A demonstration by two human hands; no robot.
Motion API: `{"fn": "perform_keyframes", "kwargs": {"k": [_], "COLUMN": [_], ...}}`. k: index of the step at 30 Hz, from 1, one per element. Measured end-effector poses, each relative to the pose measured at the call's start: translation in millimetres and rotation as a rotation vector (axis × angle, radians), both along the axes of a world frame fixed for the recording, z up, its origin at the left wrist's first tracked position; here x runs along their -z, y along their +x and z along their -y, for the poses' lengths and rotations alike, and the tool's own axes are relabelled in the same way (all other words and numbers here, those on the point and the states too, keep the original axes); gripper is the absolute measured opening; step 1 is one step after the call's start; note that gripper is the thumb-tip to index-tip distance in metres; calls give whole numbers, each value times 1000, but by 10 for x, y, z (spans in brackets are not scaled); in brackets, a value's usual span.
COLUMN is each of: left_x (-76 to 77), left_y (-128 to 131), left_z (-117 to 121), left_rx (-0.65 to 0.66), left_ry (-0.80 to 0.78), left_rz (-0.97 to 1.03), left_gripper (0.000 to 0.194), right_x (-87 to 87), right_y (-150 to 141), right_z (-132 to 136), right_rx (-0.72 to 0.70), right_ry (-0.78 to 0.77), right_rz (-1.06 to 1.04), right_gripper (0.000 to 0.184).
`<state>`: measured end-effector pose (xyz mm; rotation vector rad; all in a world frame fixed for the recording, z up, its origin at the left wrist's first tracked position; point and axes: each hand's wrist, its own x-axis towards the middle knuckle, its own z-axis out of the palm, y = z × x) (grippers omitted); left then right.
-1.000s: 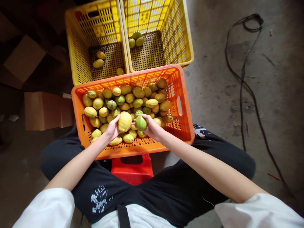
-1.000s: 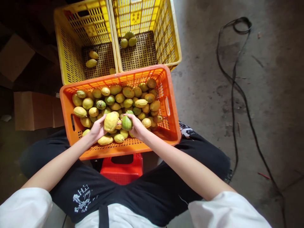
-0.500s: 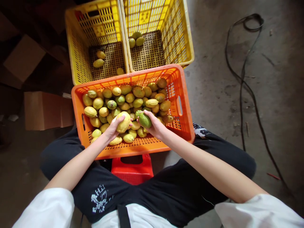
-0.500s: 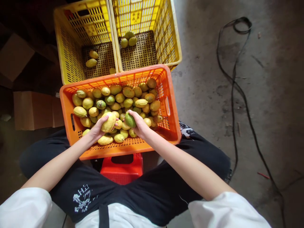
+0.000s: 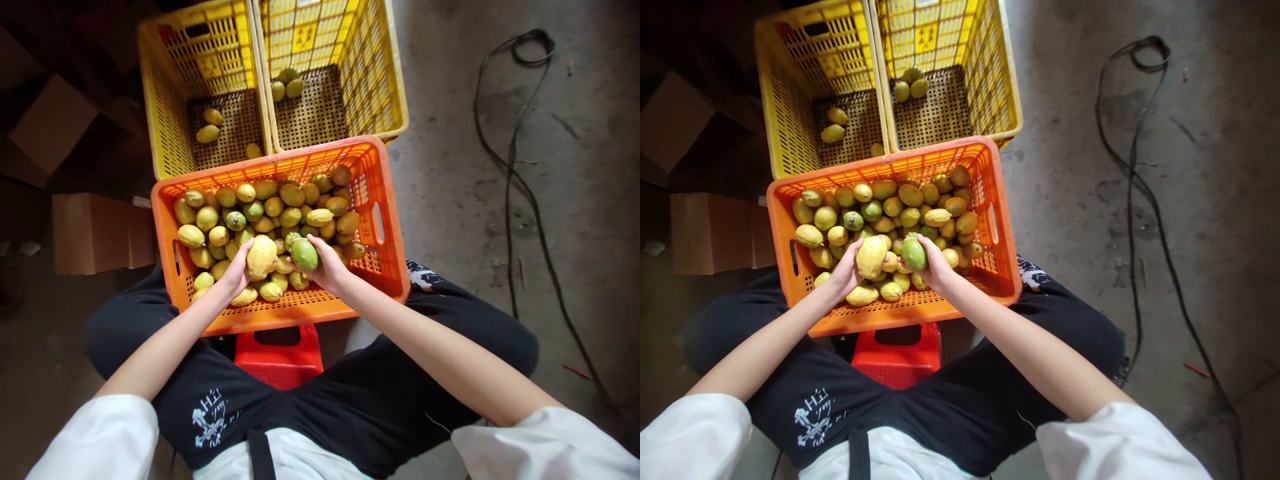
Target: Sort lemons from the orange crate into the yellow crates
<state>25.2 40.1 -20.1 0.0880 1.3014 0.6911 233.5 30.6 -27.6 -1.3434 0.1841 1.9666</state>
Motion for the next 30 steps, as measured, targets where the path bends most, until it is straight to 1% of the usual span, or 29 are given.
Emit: {"fn": "perform_keyframes", "kwargs": {"k": [2,6,8,11,17,21,23,27,28,30], "left_x": [-8,-67,-102,-134,-128,-143,-150,-131,-122,-105], "left_y": [2,17,27,31,29,34,31,30,31,30], "left_z": [-11,-25,-26,-25,-39,-56,-53,-23,-14,3], "left_rx": [-9,-19,-20,-23,-64,-64,-45,-53,-52,-39], "left_ry": [12,14,-7,-32,-57,-69,-47,28,46,80], "left_rz": [21,42,52,46,7,-3,-15,-84,-94,-92], "left_gripper": [42,48,49,49,45,45,41,24,24,31], "right_x": [-6,-62,-77,-50,46,15,-13,-51,-58,-75], "right_y": [-19,-61,-65,-56,-56,-79,-80,-57,-51,-47], "right_z": [16,50,59,67,65,32,16,-4,-8,-19], "right_rx": [0,12,-10,-44,-80,-63,-47,-52,-52,-45], "right_ry": [42,193,221,220,188,123,101,65,52,20], "right_rz": [54,186,205,232,340,285,234,202,198,184], "right_gripper": [30,50,54,50,34,23,20,16,16,17]}}
